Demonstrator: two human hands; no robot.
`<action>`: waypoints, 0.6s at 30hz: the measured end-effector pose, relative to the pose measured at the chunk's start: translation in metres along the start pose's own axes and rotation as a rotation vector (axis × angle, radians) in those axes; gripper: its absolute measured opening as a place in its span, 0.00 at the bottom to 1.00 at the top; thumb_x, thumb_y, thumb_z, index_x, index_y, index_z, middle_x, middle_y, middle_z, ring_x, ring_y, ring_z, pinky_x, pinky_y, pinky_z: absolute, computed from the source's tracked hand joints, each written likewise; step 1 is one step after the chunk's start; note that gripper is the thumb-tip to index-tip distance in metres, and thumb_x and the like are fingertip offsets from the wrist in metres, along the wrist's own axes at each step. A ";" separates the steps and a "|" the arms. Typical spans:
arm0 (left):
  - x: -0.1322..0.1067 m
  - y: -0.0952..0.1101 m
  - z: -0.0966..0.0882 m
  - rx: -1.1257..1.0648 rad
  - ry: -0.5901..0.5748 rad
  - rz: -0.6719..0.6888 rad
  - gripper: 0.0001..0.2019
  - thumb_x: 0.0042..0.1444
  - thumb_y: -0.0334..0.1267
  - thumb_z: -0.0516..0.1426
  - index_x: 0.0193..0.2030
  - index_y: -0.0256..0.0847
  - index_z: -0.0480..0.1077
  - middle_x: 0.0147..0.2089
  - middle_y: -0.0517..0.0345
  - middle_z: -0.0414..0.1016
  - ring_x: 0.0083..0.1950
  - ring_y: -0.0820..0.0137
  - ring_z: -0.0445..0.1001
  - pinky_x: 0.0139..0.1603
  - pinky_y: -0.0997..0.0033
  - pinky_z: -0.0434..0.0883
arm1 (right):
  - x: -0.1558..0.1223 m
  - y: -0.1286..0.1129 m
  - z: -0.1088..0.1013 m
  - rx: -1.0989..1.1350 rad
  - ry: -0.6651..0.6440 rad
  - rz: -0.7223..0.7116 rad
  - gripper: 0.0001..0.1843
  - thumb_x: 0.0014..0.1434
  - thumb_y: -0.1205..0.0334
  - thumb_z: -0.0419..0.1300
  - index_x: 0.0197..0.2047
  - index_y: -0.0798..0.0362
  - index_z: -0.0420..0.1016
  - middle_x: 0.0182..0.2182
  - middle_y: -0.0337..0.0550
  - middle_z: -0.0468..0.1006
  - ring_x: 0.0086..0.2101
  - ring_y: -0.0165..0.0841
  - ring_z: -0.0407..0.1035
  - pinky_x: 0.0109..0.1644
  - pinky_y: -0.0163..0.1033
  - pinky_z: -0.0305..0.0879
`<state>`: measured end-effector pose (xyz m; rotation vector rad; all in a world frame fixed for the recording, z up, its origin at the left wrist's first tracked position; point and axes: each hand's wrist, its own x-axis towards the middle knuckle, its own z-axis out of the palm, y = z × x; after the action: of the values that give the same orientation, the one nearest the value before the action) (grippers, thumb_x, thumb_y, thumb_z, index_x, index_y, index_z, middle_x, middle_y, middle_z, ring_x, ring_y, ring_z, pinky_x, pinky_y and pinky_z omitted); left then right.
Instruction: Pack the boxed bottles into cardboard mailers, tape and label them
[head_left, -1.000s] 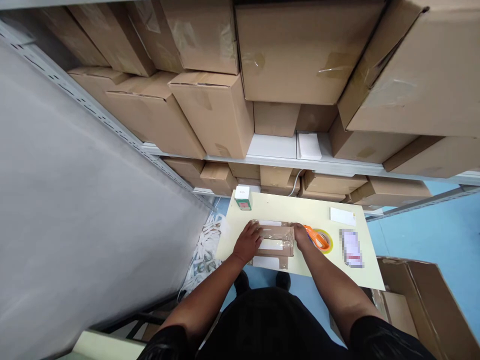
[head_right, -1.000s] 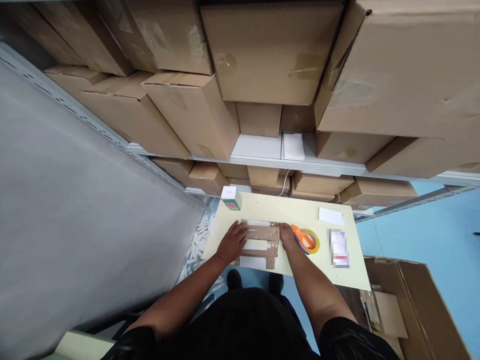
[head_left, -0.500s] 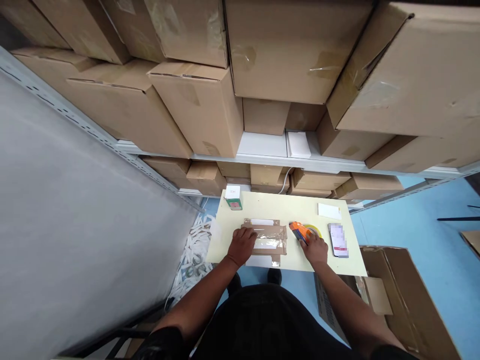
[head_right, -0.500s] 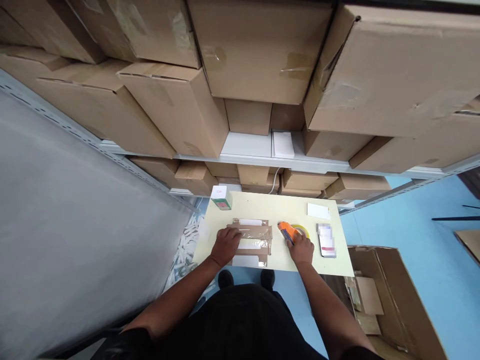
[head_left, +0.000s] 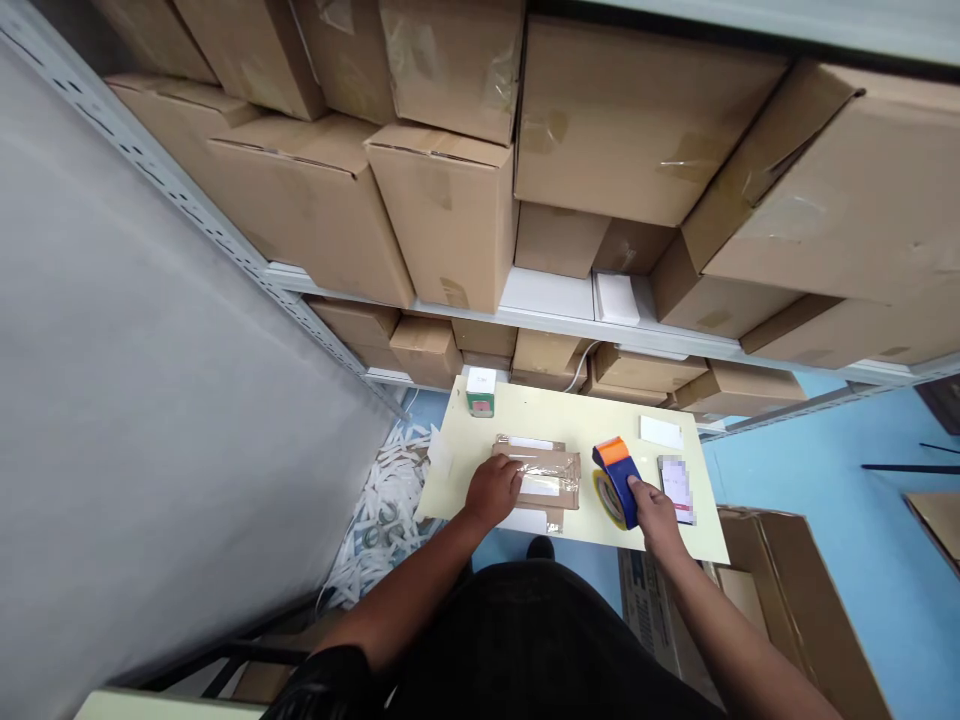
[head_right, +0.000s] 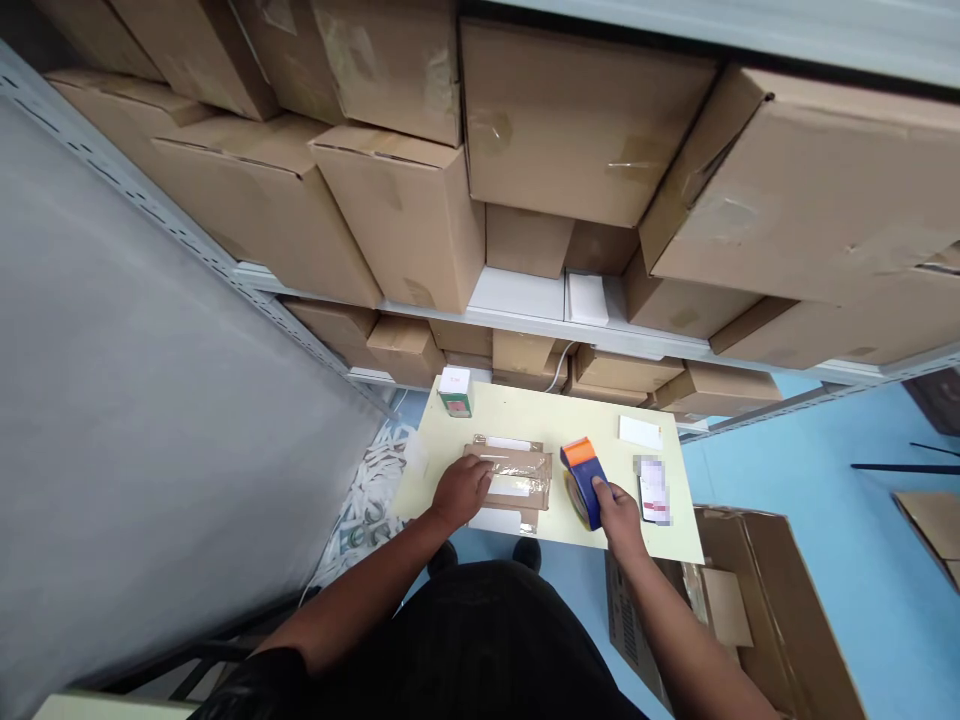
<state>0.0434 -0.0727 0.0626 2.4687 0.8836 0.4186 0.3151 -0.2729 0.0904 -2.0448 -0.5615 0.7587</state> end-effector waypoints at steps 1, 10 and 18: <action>0.000 0.001 -0.002 -0.048 0.010 -0.016 0.15 0.69 0.38 0.52 0.53 0.41 0.78 0.46 0.49 0.78 0.50 0.59 0.75 0.55 0.58 0.72 | -0.003 -0.013 0.004 0.020 -0.038 -0.023 0.29 0.62 0.32 0.57 0.27 0.51 0.71 0.22 0.42 0.73 0.25 0.37 0.64 0.29 0.40 0.58; 0.005 -0.003 -0.019 -0.615 -0.005 -0.447 0.34 0.72 0.56 0.37 0.42 0.41 0.82 0.44 0.50 0.84 0.50 0.60 0.79 0.56 0.60 0.73 | 0.016 -0.103 0.071 -0.353 -0.414 -0.194 0.33 0.55 0.27 0.59 0.21 0.51 0.69 0.17 0.35 0.65 0.23 0.31 0.60 0.27 0.36 0.52; 0.015 -0.001 -0.022 -1.015 -0.001 -0.670 0.20 0.62 0.54 0.58 0.44 0.39 0.80 0.42 0.52 0.85 0.44 0.61 0.81 0.46 0.64 0.76 | 0.018 -0.124 0.079 -0.561 -0.521 -0.258 0.30 0.59 0.32 0.58 0.26 0.51 0.78 0.22 0.40 0.77 0.27 0.34 0.71 0.30 0.35 0.58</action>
<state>0.0446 -0.0546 0.0825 1.1787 1.0704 0.4576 0.2600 -0.1507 0.1538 -2.1961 -1.4400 1.0669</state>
